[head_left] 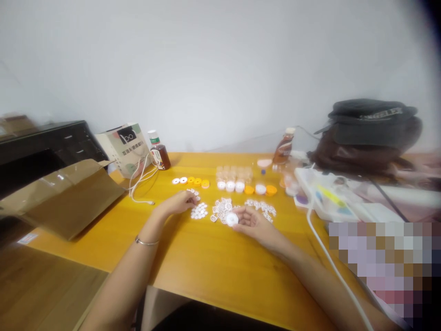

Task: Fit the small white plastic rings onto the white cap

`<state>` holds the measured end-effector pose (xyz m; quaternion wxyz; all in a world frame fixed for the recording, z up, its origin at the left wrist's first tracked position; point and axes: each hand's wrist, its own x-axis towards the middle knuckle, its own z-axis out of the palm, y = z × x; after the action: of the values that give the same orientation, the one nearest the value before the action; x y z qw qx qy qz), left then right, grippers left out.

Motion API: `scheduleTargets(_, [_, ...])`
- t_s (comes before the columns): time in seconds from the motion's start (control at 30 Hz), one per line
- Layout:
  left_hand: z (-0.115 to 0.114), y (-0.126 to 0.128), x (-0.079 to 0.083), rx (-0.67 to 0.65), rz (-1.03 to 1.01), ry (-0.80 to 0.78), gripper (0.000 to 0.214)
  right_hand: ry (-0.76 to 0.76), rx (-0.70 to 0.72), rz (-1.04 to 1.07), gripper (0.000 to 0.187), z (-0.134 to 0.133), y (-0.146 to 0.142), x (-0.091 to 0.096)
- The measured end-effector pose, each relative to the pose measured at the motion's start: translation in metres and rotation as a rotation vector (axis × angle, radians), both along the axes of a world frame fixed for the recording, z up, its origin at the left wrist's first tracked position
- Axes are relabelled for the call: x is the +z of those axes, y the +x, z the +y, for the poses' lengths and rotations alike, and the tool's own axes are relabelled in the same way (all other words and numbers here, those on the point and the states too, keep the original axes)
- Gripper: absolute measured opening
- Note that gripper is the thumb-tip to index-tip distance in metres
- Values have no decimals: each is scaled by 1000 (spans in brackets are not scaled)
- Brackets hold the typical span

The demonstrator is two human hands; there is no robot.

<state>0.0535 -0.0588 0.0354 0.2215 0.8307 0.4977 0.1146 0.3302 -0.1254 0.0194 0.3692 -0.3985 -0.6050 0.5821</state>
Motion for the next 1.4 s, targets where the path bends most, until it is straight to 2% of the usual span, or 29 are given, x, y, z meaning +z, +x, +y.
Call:
scheduleTargets(0.27, [0,-1,0,8,9,7,15,-60,14,40,37,2,1,-2])
scheduleTargets(0.6, [-1,-1,1,-43,-15,10,15,-53,10,39,36,1,1,-2])
scheduleTargets(0.83, [1,-1,-1,-33,-4,32,13,-40,-1,16,37,0,1,-2])
scheduleTargets(1.0, [-6,2,7,-21,4,52,13,-47,14,26,37,2,2,-3])
scheduleTargets(1.17, [-16,4,17,-114,-30,-79,12,-45,0,11,36,1,2,-2])
scheduleTargets(1.27, [-18,3,17,-141,-22,-150,17,-58,-1,8,37,0,1,-1])
scheduleTargets(1.4, [-17,2,12,-133,-13,-156,16,-74,-7,1,37,-1,1,2])
